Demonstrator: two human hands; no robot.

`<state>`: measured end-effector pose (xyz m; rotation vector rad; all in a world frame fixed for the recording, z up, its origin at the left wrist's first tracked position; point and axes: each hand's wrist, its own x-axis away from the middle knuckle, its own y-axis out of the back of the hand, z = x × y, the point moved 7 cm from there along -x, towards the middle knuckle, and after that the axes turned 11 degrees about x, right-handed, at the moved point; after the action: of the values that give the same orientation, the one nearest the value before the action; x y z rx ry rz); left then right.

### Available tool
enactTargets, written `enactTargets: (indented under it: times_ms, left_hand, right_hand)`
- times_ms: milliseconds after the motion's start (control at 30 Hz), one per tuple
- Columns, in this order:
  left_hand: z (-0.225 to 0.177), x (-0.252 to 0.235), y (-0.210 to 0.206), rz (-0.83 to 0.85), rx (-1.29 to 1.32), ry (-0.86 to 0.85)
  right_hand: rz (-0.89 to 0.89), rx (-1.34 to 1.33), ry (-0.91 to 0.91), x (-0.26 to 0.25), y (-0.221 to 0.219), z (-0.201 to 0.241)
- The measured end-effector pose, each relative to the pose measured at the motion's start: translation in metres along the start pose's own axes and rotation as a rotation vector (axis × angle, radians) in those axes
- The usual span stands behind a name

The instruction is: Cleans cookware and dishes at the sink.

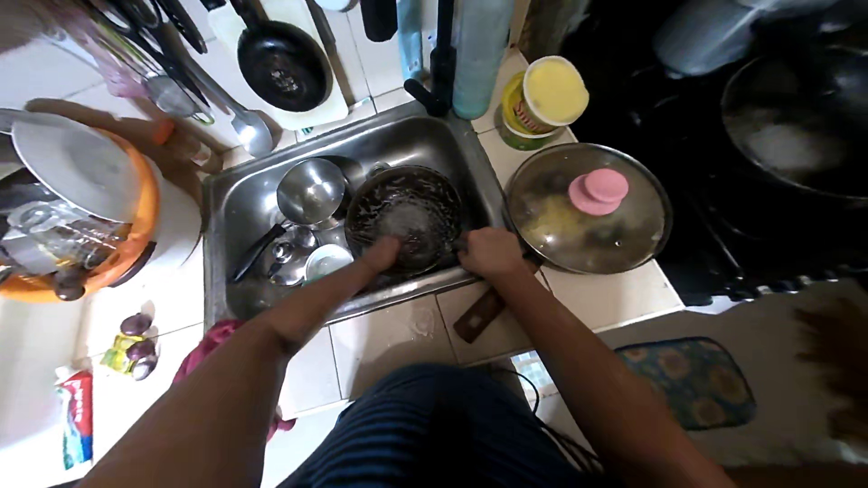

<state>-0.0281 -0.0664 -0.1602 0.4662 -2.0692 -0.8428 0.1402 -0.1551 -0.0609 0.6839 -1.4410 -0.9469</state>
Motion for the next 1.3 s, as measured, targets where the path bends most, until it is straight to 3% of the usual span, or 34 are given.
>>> enactTargets:
  times_ms: [100,200,267,333,400,467,533,600,667,733,833,900,967,1033,1133,1200,1300]
  left_hand:
    - [0.043,-0.012,0.037,-0.128,-0.091,0.196]
    - [0.018,-0.038,0.028,-0.268,-0.014,0.136]
    - [-0.029,-0.037,0.002,-0.161,0.125,-0.034]
    - [-0.050,-0.029,-0.013,0.026,0.143,-0.203]
    - [-0.031,-0.011,-0.006,0.145,0.068,-0.259]
    - [0.005,0.005,0.019,0.130,-0.069,-0.108]
    - [0.035,0.003,0.046,0.048,-0.198,0.099]
    - [0.044,-0.024,0.063,-0.130,-0.214,0.121]
    - [0.033,-0.062,0.066,-0.310,-0.098,0.099]
    - [-0.005,-0.088,0.055,-0.396,0.058,0.087]
    - [-0.076,-0.081,0.035,-0.265,0.349,-0.069]
    - [-0.089,-0.067,0.022,-0.156,0.477,-0.271]
    - [-0.079,-0.064,0.016,-0.026,0.410,-0.407]
    - [-0.054,-0.076,0.032,-0.031,0.197,-0.360]
    - [-0.012,-0.109,0.070,-0.288,0.004,-0.268]
    - [-0.017,-0.111,0.073,-0.385,0.130,-0.180]
    - [-0.059,-0.086,0.043,-0.171,0.446,-0.245]
  right_hand:
    - [0.009,-0.003,-0.001,-0.002,-0.001,-0.001]
    - [0.025,0.003,-0.006,-0.003,-0.003,0.000]
    - [0.049,0.012,-0.012,-0.004,-0.003,0.001]
    - [0.071,0.017,-0.011,-0.005,-0.003,0.000]
    - [0.088,0.029,-0.020,-0.003,-0.003,0.000]
    - [0.066,0.029,-0.024,-0.001,0.000,0.001]
    - [0.044,0.033,-0.004,-0.001,-0.001,0.000]
    - [0.038,0.041,0.041,-0.001,-0.002,0.001]
    - [0.064,0.034,0.073,-0.001,0.001,0.002]
    - [0.100,0.034,0.087,-0.002,0.003,0.003]
    - [0.160,0.065,0.101,-0.001,0.004,0.004]
    - [0.203,0.089,0.090,0.003,0.009,0.007]
    - [0.193,0.102,0.086,0.004,0.012,0.006]
    - [0.181,0.099,0.089,0.004,0.010,0.007]
    - [0.167,0.117,0.059,0.004,0.010,0.008]
    - [0.170,0.145,0.030,0.004,0.009,0.009]
    - [0.191,0.178,0.038,0.002,0.009,0.013]
